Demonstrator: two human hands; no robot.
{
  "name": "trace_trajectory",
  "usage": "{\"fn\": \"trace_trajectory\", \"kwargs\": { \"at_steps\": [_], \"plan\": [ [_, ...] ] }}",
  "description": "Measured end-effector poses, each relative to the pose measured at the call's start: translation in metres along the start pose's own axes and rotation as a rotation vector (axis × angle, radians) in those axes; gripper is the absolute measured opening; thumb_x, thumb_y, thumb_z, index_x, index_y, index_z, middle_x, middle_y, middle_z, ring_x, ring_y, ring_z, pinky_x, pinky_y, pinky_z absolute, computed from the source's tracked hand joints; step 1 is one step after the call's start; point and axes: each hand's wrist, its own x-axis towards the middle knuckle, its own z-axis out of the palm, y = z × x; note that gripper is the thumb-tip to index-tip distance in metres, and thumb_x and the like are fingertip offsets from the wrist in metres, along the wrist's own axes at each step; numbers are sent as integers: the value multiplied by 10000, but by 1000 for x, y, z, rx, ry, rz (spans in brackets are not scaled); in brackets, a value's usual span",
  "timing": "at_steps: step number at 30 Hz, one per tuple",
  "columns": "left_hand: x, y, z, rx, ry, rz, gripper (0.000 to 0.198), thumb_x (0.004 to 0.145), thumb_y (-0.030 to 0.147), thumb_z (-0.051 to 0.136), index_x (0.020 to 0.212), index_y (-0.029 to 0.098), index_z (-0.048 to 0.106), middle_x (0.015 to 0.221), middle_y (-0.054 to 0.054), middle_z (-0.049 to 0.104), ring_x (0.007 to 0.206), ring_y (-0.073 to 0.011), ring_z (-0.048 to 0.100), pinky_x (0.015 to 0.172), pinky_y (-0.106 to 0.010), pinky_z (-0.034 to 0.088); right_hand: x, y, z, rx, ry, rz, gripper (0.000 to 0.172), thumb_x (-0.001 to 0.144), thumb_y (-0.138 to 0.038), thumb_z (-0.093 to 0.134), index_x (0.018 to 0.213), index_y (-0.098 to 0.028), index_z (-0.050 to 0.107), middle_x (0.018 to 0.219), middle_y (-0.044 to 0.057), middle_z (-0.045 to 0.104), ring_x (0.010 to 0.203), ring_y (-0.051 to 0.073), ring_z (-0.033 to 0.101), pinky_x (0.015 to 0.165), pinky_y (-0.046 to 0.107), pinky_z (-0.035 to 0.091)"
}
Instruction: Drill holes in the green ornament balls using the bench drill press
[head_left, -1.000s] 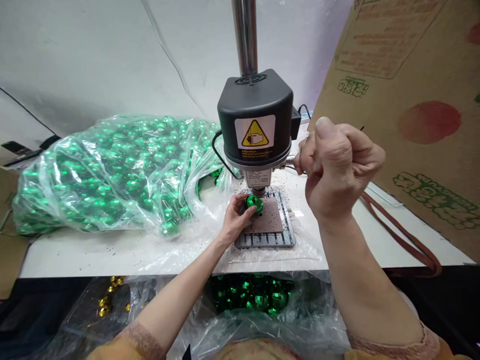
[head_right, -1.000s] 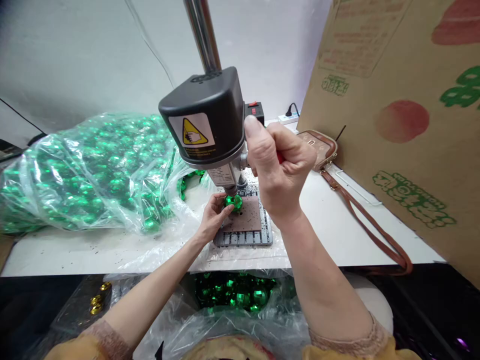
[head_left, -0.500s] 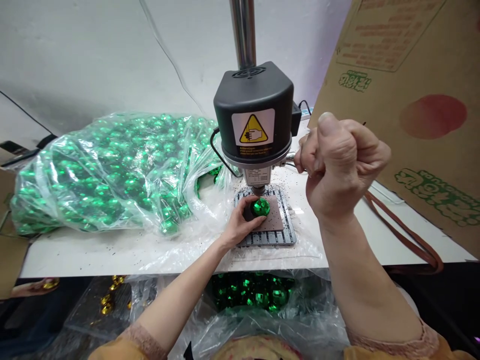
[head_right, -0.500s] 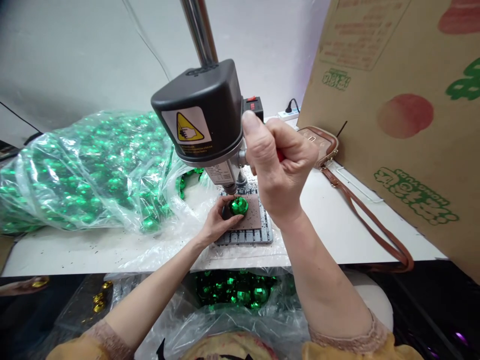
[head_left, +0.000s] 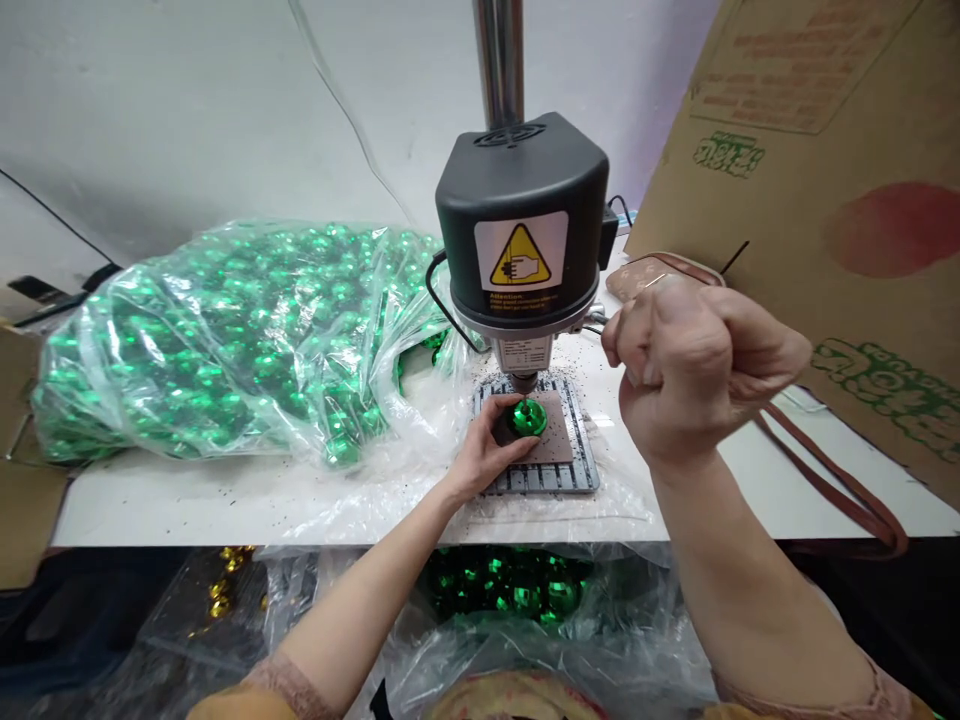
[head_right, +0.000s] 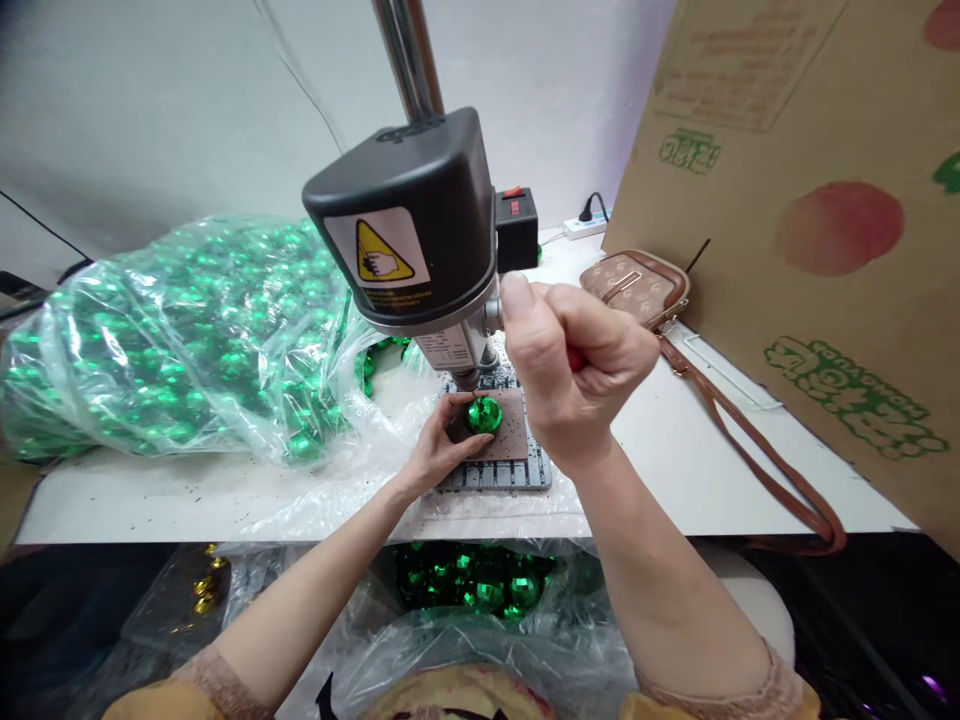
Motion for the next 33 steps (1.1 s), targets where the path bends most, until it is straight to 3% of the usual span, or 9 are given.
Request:
{"fn": "trace_trajectory", "kwargs": {
  "at_steps": [5, 10, 13, 20, 33],
  "plan": [
    [0, 0, 0, -1, -13, -1, 533, 805, 353, 825, 1243, 234, 544, 1305, -86, 644, 1240, -262, 607, 1095, -436, 458, -6, 3, -4, 13, -28, -110, 529, 897, -205, 592, 540, -185, 202, 465, -59, 205, 400, 40, 261, 415, 278, 235],
    [-1, 0, 0, -6, -14, 8, 526, 809, 359, 824, 1241, 236, 549, 1320, -86, 633, 1258, -263, 593, 1098, -430, 453, -11, -2, -11, 9, -68, -50, 523, 905, -280, 591, 553, -178, 219, 496, -50, 272, 446, 47, 330, 457, 278, 322],
    [-1, -1, 0, -15, -18, 12, 527, 813, 359, 821, 1246, 237, 545, 1333, -88, 625, 1271, -263, 583, 1103, -428, 452, -15, -2, -14, -6, -74, -27, 506, 902, -272, 578, 562, -180, 215, 503, -51, 283, 443, 46, 335, 454, 278, 314],
    [-1, -7, 0, -44, -29, 12, 536, 819, 365, 813, 1260, 238, 535, 1349, -100, 619, 1270, -268, 587, 1103, -439, 462, -20, 8, -15, 61, -83, -151, 441, 767, -27, 550, 614, -175, 164, 505, -67, 229, 430, 33, 240, 447, 256, 221],
    [-1, -6, 1, -19, -13, 19, 540, 806, 343, 823, 1258, 238, 547, 1325, -91, 628, 1251, -268, 594, 1094, -431, 457, -23, 17, -18, 57, -108, -251, 446, 725, -60, 551, 567, -179, 151, 504, -59, 222, 411, 25, 216, 423, 252, 258]
  ]
}}
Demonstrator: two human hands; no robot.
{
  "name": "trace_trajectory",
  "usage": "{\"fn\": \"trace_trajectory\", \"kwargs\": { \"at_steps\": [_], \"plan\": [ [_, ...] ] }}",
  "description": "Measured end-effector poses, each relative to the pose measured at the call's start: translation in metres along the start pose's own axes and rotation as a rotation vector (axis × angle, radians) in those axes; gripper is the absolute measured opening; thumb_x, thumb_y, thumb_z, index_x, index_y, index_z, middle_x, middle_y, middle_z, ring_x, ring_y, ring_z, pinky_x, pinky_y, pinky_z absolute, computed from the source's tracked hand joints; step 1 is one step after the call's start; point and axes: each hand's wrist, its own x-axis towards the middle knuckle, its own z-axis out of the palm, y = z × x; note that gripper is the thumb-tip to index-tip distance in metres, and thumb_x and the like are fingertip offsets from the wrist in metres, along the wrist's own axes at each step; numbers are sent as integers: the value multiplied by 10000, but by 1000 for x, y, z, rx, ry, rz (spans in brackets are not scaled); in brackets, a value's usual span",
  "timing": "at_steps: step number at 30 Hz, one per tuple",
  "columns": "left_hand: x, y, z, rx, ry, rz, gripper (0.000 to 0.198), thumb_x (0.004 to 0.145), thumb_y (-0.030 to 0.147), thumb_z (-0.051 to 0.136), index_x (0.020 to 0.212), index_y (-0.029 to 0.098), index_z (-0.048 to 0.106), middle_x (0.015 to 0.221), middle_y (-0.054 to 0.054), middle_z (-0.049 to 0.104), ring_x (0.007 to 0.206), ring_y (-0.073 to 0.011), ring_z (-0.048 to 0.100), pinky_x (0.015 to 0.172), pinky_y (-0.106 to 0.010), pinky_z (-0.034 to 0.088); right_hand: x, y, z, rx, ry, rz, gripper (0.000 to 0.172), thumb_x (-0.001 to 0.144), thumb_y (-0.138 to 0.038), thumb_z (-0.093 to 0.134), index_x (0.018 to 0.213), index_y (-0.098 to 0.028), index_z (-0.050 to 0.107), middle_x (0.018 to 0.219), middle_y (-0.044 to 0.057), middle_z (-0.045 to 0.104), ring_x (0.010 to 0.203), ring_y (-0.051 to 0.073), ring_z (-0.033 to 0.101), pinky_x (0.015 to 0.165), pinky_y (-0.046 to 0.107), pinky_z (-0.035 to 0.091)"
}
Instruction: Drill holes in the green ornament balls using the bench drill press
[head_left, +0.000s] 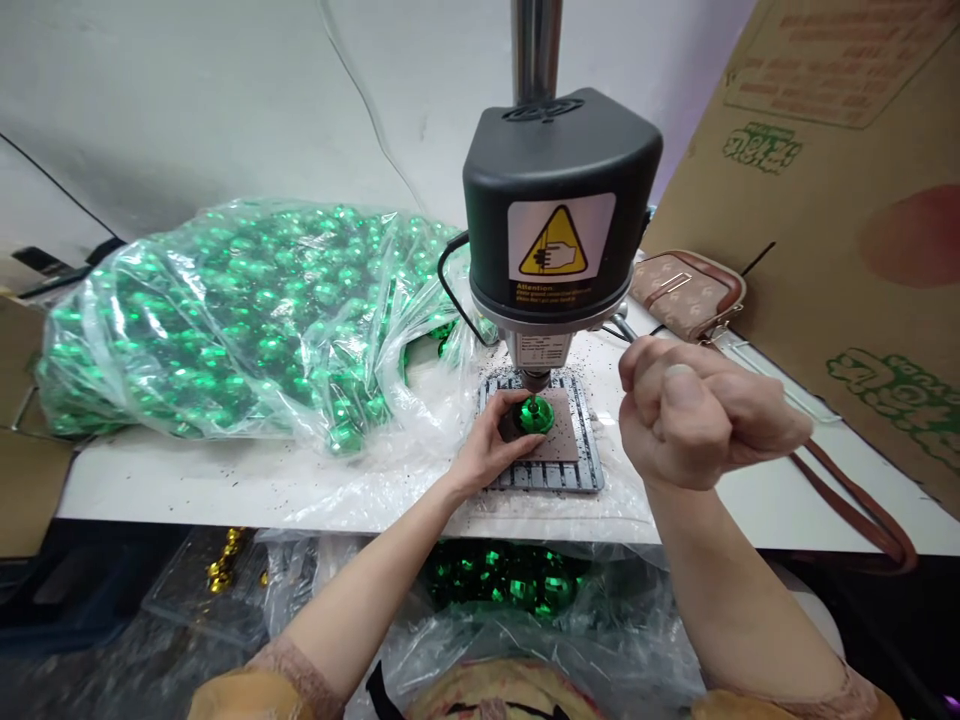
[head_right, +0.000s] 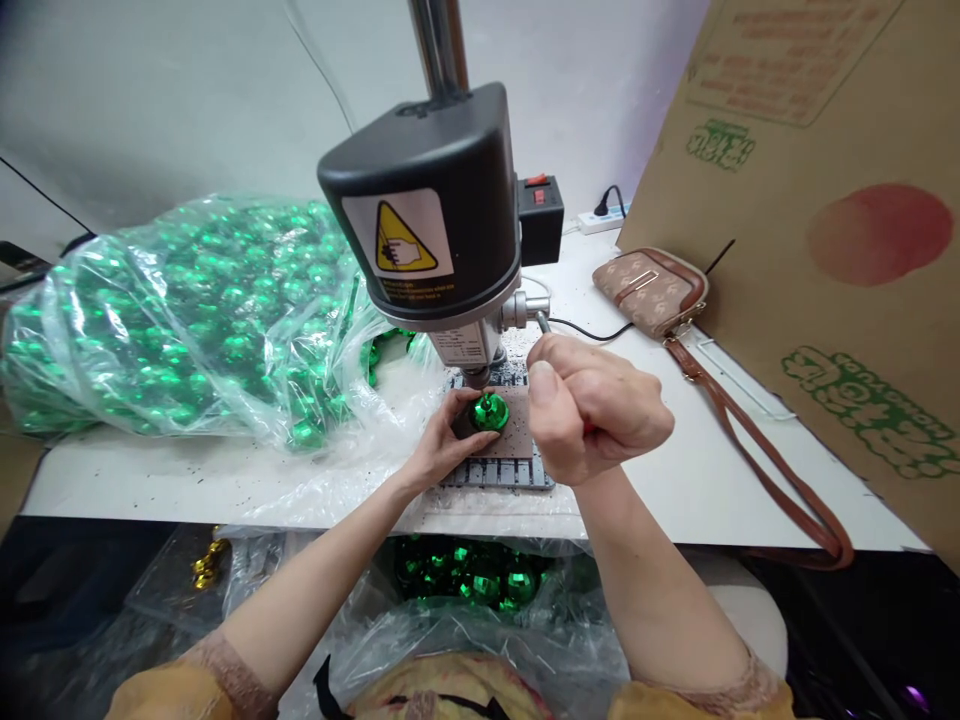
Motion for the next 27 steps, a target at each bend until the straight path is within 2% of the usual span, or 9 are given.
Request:
{"fn": "trace_trajectory", "kwargs": {
  "at_steps": [7, 12, 15, 17, 18, 19, 23, 25, 27],
  "plan": [
    [0, 2, -1, 34, 12, 0, 525, 801, 341, 822, 1241, 227, 559, 1278, -87, 647, 1213, -262, 610, 1067, -422, 469, -14, 3, -4, -9, -22, -62, 434, 753, -45, 544, 524, -178, 201, 469, -68, 283, 379, 27, 268, 416, 263, 292],
    [2, 7, 3, 45, 50, 2, 516, 791, 329, 824, 1229, 234, 570, 1225, -75, 658, 1173, -254, 630, 1043, -423, 490, 18, -5, 12, -65, 142, 190, 491, 824, -148, 603, 485, -179, 249, 414, -78, 242, 357, 34, 271, 397, 259, 281],
    [-6, 17, 7, 123, 200, 2, 477, 786, 339, 820, 1186, 233, 583, 1171, -74, 663, 1111, -251, 651, 987, -420, 521, 44, -7, 19, -29, 133, 351, 452, 810, -161, 636, 459, -209, 356, 378, -74, 311, 340, 59, 307, 382, 294, 277],
    [-22, 26, 8, 246, 331, 49, 452, 782, 337, 816, 1153, 238, 577, 1112, -71, 665, 1051, -247, 663, 925, -415, 541, 53, -7, 21, -17, 115, 388, 434, 802, -163, 650, 459, -219, 390, 373, -70, 328, 333, 70, 309, 372, 311, 251],
    [-35, 31, 8, 311, 351, 105, 453, 780, 331, 814, 1149, 244, 567, 1081, -69, 668, 1022, -247, 668, 888, -409, 551, 55, -6, 21, -15, 111, 391, 432, 802, -168, 653, 461, -222, 394, 374, -68, 330, 332, 74, 309, 371, 316, 246],
    [-51, 34, 7, 372, 324, 178, 466, 775, 325, 812, 1158, 252, 556, 1056, -69, 672, 994, -246, 675, 848, -401, 560, 55, -6, 20, -11, 113, 392, 432, 804, -174, 657, 463, -223, 397, 376, -67, 334, 333, 76, 309, 372, 319, 246],
    [-131, 35, 0, 705, -7, 507, 497, 758, 361, 808, 1188, 255, 582, 963, -89, 713, 874, -258, 693, 735, -409, 583, 52, -6, 21, 0, 146, 372, 418, 823, -169, 638, 469, -208, 420, 387, -65, 357, 348, 68, 316, 393, 309, 261],
    [-164, 28, -5, 879, -57, 610, 473, 757, 451, 810, 1145, 253, 628, 964, -107, 735, 933, -297, 701, 847, -502, 584, 50, -8, 22, -23, 155, 366, 418, 835, -154, 615, 468, -194, 421, 394, -67, 350, 360, 51, 323, 412, 286, 269],
    [-178, 21, -14, 934, -66, 665, 517, 742, 582, 800, 1125, 270, 651, 1040, -115, 747, 1073, -334, 686, 987, -582, 535, 50, -10, 23, -49, 153, 358, 423, 841, -143, 596, 465, -185, 406, 400, -68, 341, 366, 40, 331, 425, 270, 277]
  ]
}}
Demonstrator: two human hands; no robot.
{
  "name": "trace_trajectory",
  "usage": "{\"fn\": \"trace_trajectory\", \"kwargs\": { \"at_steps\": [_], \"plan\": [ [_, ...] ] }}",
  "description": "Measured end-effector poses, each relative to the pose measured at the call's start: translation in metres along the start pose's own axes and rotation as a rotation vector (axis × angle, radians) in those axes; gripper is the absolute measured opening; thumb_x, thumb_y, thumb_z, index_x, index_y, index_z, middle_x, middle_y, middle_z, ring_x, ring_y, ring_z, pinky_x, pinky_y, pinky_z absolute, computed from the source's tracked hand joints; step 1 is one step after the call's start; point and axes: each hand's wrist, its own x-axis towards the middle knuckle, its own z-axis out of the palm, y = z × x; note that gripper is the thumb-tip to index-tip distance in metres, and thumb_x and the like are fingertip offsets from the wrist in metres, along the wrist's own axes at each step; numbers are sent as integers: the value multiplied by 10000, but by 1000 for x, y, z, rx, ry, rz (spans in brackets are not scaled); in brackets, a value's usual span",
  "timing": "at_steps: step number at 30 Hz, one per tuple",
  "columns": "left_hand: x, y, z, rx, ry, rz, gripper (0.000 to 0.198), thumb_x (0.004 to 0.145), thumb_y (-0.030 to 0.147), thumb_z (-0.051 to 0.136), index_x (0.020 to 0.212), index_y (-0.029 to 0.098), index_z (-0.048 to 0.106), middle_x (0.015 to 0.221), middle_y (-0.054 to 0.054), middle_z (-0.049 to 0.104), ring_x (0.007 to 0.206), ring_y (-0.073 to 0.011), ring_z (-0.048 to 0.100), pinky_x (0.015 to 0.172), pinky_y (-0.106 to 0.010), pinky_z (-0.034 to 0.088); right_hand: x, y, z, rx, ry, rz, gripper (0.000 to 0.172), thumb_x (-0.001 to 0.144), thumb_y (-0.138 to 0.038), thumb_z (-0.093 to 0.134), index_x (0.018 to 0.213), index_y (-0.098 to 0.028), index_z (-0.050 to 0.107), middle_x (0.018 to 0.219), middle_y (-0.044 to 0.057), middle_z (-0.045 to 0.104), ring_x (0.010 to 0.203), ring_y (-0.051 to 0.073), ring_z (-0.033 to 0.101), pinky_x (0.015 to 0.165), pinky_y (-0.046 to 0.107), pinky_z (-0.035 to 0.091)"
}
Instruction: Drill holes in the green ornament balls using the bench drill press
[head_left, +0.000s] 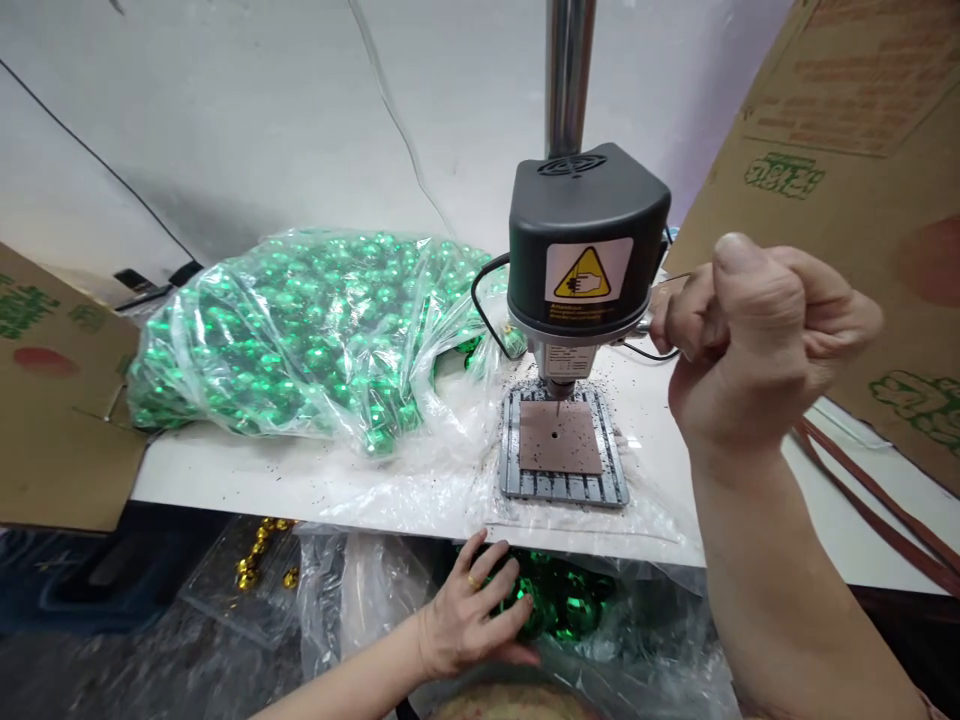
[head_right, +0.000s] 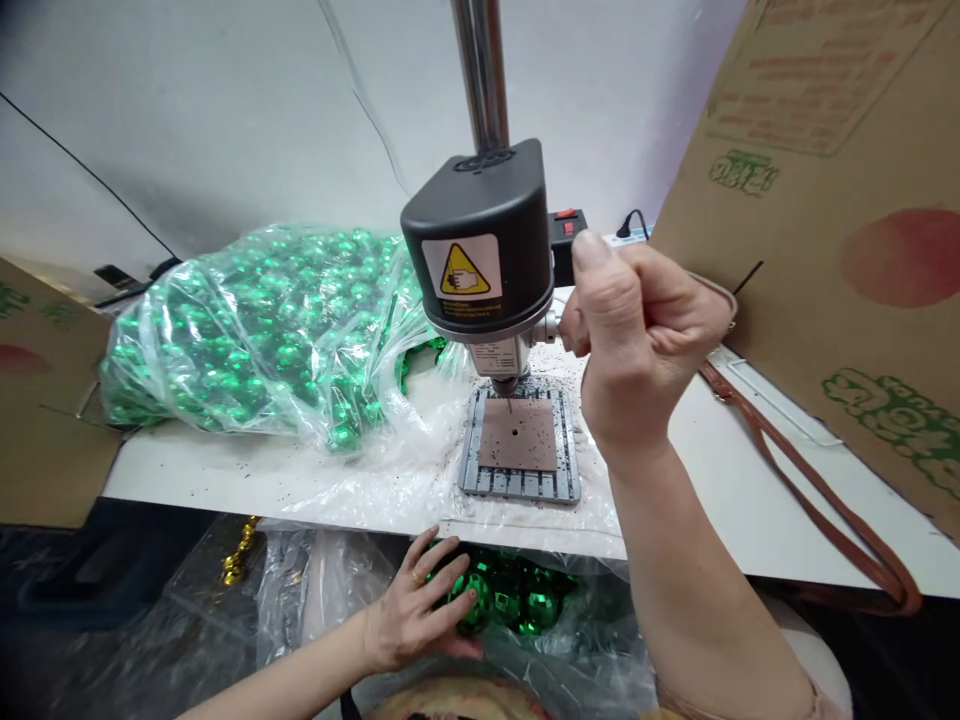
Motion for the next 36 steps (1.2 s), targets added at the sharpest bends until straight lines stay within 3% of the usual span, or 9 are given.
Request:
{"fn": "trace_trajectory", "kwargs": {
  "at_steps": [3, 8, 11, 15, 19, 24, 28, 31, 36],
  "plan": [
    [13, -35, -3, 3, 80, -68, 457, 799, 562, 762, 1159, 304, 652, 1129, -98, 741, 1206, -338, 641, 1051, -588, 501, -1, -2, 0, -5, -10, 0, 431, 834, -147, 590, 466, -187, 370, 405, -66, 340, 366, 41, 338, 418, 269, 273],
    [106, -155, -8, -11, 320, -609, 206, 936, 209, 542, 1055, 261, 702, 995, -100, 709, 1090, -305, 642, 1047, -529, 480, -1, 0, -1, 2, 3, -6, 441, 822, -170, 603, 461, -195, 350, 399, -67, 345, 356, 43, 337, 398, 273, 263],
    [152, -218, -1, -89, 103, -839, 252, 830, 107, 562, 999, 212, 717, 1048, -113, 710, 1068, -315, 640, 1048, -502, 467, 0, 3, -2, 0, 5, -9, 452, 800, -188, 632, 440, -200, 357, 388, -68, 347, 341, 48, 337, 385, 287, 270],
    [173, -253, 14, -199, -77, -837, 496, 606, 25, 678, 1076, 178, 724, 1038, -84, 742, 974, -289, 675, 937, -394, 533, 0, 5, -3, 8, 5, -39, 434, 796, -181, 635, 437, -200, 390, 382, -64, 344, 333, 63, 344, 382, 304, 288],
    [170, -251, 17, -203, -86, -843, 528, 603, 40, 691, 1113, 177, 701, 1033, -76, 733, 943, -271, 668, 917, -385, 528, -1, 6, -3, 4, 9, -56, 435, 796, -179, 632, 435, -197, 390, 383, -63, 332, 333, 64, 349, 379, 300, 288],
    [163, -217, -3, -203, 127, -913, 469, 686, 119, 721, 1138, 221, 649, 938, -46, 680, 883, -244, 636, 887, -396, 519, -2, 8, -4, 29, 7, -56, 414, 802, -172, 627, 445, -198, 420, 390, -64, 344, 341, 60, 351, 400, 311, 329],
    [163, -171, -19, -832, 186, -1059, 426, 816, 311, 712, 1223, 239, 606, 908, -24, 667, 713, -164, 630, 730, -331, 534, -4, 8, -4, 35, 10, -69, 434, 809, -183, 624, 444, -197, 390, 392, -71, 326, 341, 49, 333, 396, 295, 298],
    [164, -141, -21, -1355, 222, -1140, 435, 854, 412, 711, 1234, 237, 588, 1016, -53, 691, 799, -179, 683, 722, -324, 561, -5, 4, -2, -9, 27, -30, 451, 835, -189, 602, 458, -192, 353, 409, -78, 319, 355, 35, 323, 407, 271, 284],
    [158, -115, -3, -1461, 323, -1148, 450, 770, 413, 839, 1116, 217, 627, 1010, -29, 691, 875, -166, 676, 807, -324, 561, -7, 2, -2, 2, 8, -39, 448, 852, -188, 612, 468, -192, 382, 409, -78, 334, 356, 46, 346, 420, 273, 326]
  ]
}}
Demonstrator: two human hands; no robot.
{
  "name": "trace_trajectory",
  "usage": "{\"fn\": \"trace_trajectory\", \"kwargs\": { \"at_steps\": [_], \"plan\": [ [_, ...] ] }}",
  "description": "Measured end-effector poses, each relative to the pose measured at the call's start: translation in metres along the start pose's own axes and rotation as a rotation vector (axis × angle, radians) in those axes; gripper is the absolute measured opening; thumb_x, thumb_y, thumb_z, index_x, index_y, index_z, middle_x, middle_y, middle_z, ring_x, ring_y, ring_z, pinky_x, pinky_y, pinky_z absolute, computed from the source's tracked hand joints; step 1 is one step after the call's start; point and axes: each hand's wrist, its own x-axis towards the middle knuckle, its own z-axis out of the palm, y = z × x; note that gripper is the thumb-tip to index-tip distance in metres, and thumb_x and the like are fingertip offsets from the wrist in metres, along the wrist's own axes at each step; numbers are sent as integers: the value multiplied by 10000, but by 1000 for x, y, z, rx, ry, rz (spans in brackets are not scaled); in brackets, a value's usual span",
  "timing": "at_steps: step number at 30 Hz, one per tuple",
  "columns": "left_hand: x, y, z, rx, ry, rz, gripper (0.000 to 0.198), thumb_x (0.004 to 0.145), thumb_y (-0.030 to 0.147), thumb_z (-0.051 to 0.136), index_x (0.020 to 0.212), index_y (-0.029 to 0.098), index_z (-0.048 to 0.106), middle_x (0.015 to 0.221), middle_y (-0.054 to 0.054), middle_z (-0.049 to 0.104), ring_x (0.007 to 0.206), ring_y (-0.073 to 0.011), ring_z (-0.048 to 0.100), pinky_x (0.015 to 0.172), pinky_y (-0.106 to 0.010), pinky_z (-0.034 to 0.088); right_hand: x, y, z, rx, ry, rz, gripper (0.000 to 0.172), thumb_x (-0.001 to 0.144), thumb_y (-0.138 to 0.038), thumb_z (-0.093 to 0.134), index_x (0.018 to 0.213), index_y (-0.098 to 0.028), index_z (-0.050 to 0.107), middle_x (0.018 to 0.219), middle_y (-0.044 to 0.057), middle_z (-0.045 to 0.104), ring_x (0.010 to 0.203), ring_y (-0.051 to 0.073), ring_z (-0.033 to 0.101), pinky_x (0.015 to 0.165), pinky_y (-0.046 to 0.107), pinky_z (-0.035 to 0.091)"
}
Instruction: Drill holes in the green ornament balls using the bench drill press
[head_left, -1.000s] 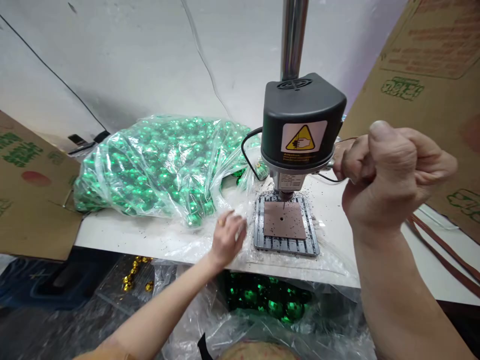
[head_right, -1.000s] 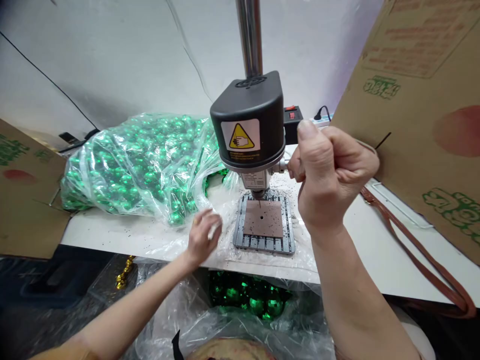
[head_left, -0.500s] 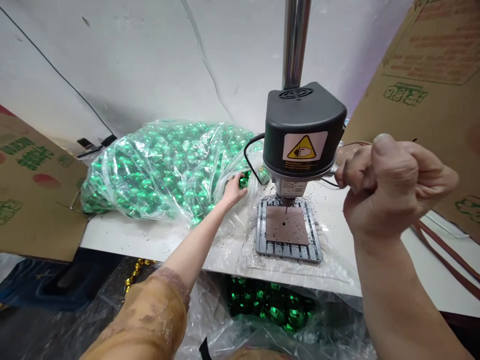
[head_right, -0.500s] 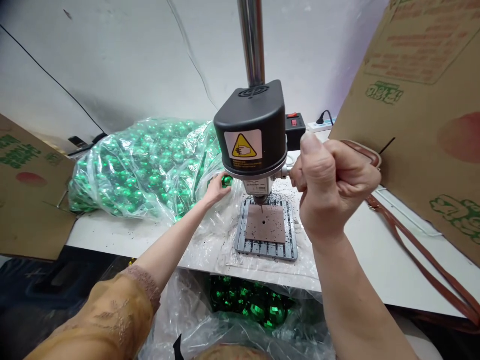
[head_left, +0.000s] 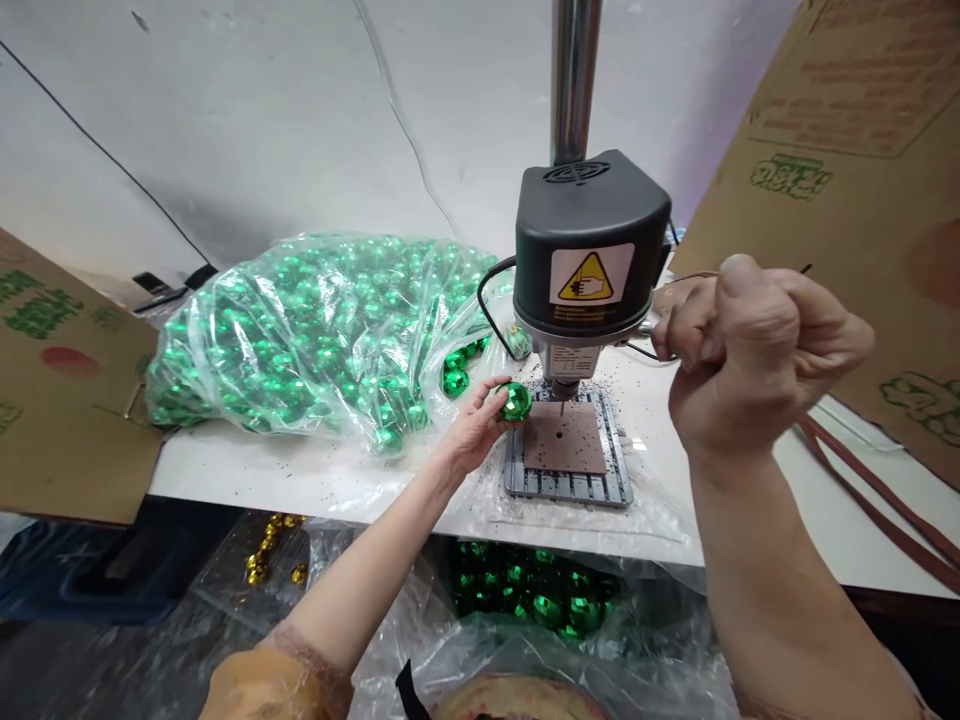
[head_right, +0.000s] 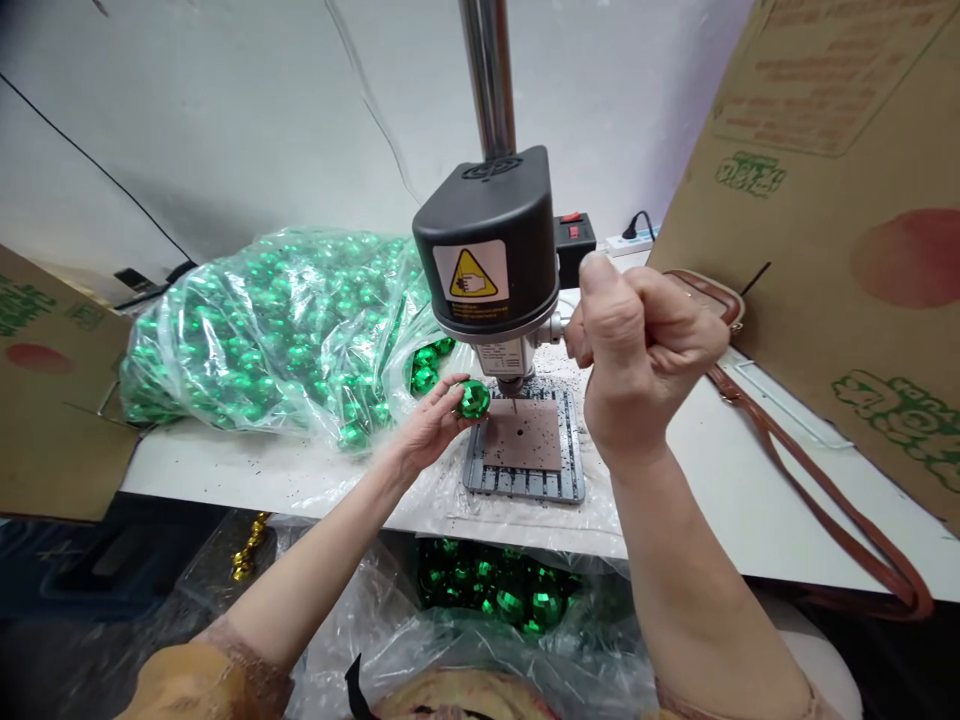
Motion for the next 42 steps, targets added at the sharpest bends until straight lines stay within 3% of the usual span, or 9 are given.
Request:
{"fn": "trace_trajectory", "kwargs": {
  "at_steps": [7, 15, 22, 27, 34, 42],
  "plan": [
    [8, -39, 2, 233, -18, 206, 627, 760, 471, 846, 1282, 227, 599, 1219, -52, 679, 1152, -204, 620, 1053, -342, 448, -1, 2, -1, 29, -15, -6, 460, 880, -194, 612, 487, -186, 374, 428, -72, 359, 386, 39, 363, 457, 261, 343],
    [18, -64, 3, 434, -131, 275, 618, 841, 479, 768, 1351, 214, 540, 1337, -102, 637, 1255, -266, 591, 1117, -420, 441, -1, 4, -6, 17, -54, 4, 471, 872, -288, 668, 517, -213, 368, 422, -53, 344, 382, 79, 336, 419, 329, 256],
    [17, -66, 3, 549, -160, 315, 614, 824, 468, 783, 1331, 207, 554, 1288, -100, 665, 1186, -272, 635, 1067, -439, 494, -4, 4, -6, -21, -43, 24, 496, 886, -364, 645, 533, -227, 325, 432, -41, 283, 400, 99, 266, 450, 364, 224],
    [14, -67, 5, 624, -203, 372, 572, 804, 423, 808, 1286, 223, 574, 1290, -95, 652, 1214, -276, 614, 1091, -445, 477, -4, 5, -6, 2, -31, 17, 496, 877, -349, 659, 532, -219, 327, 433, -39, 292, 407, 94, 266, 457, 366, 224],
    [10, -69, 8, 678, -233, 348, 570, 793, 373, 819, 1274, 228, 549, 1241, -81, 629, 1175, -255, 616, 1073, -433, 476, -5, -1, -6, -50, -47, 95, 525, 874, -410, 658, 522, -217, 319, 446, -31, 304, 425, 97, 286, 482, 380, 247],
    [10, -62, 7, 713, -246, 339, 572, 794, 412, 823, 1271, 234, 563, 1267, -86, 624, 1214, -281, 591, 1087, -438, 448, -8, 6, -6, -34, -40, -16, 532, 894, -352, 635, 519, -211, 285, 440, -42, 263, 405, 78, 291, 464, 346, 253]
  ]
}}
